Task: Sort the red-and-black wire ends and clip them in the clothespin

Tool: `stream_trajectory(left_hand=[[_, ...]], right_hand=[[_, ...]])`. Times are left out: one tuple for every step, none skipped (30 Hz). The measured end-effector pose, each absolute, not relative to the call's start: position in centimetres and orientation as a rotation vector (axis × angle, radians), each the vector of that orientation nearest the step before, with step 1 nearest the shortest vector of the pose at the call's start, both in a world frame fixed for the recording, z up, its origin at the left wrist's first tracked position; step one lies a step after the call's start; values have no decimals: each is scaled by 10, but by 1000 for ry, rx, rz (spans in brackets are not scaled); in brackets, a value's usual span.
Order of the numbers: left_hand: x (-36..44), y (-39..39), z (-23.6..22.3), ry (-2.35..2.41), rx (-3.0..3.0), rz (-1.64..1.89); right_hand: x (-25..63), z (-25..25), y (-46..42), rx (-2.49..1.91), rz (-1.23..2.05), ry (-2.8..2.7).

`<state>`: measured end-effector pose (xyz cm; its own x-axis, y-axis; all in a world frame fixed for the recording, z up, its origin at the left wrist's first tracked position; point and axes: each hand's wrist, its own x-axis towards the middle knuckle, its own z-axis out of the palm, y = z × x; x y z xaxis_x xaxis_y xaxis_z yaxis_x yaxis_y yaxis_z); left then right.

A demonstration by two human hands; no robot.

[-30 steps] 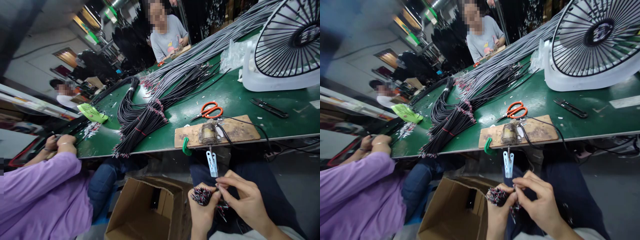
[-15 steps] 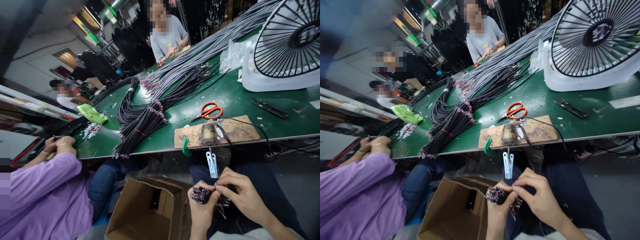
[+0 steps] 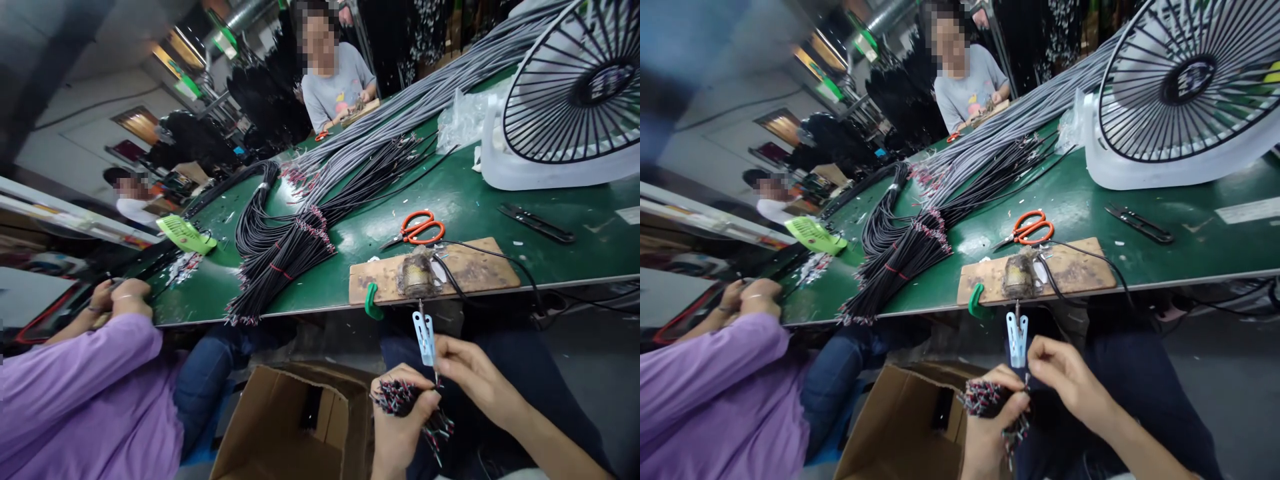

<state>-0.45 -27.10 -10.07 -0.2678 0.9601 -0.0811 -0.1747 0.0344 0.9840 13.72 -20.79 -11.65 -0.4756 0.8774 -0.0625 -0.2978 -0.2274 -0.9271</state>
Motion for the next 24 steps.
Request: stream_trajectory(left_hand=[[-5,-270,-99,1337,947,1450],[-6,-270,-96,1367,990,1461],[-7,-270,-94,1390,1022,1473],[-8,-270,-91,1406,1043,1486],[-9,-270,-89,1420,1058,1497],[-9,-269,-87,1433,1068,1505],[-9,-268,-85,1446,1075,1511],[-9,-267,-83,1456,1077,1518],[-9,-265,-82,1461,1074,1528],[-9,-263,-81,1460,1066,1540],[-8,-261,-81,1455,1060,1548],[-7,-260,-81,1451,1055,1549],[-6,-258,-81,1449,1052,1541],[-6,-257,-81,1450,1050,1528],[-5,-256,-82,1455,1048,1511],[-4,-256,-83,1461,1045,1497],[-4,-255,-84,1460,1040,1489],[-4,-255,-85,1450,1033,1487],[-4,-255,-86,1437,1026,1486],[-4,-255,-87,1423,1023,1486],[-5,-256,-87,1411,1020,1486],[-5,-256,-87,1405,1020,1486],[-5,-256,-87,1408,1025,1485],[-6,-257,-86,1418,1032,1484]], right_hand=[[137,-112,-201,-857,1742,-1194],[136,-106,-195,-933,1658,-1218],[134,-101,-188,-985,1579,-1240],[133,-97,-183,-1010,1531,-1264],[131,-93,-178,-1020,1511,-1279],[129,-90,-174,-1011,1528,-1286],[126,-88,-172,-990,1574,-1281],[124,-86,-170,-961,1636,-1259],[122,-86,-170,-927,1704,-1221],[120,-86,-170,-891,1768,-1170],[119,-86,-171,-855,1819,-1113],[118,-86,-172,-823,1860,-1052],[117,-87,-173,-795,1896,-993],[117,-87,-174,-769,1932,-939],[117,-88,-175,-741,1965,-893],[117,-89,-176,-712,1993,-854],[117,-90,-177,-683,2019,-820],[117,-91,-179,-656,2046,-789],[117,-93,-180,-638,2066,-758],[117,-96,-182,-632,2084,-727],[117,-100,-183,-634,2098,-698],[118,-105,-184,-641,2104,-671],[120,-110,-185,-647,2104,-653],[122,-115,-186,-655,2095,-645]])
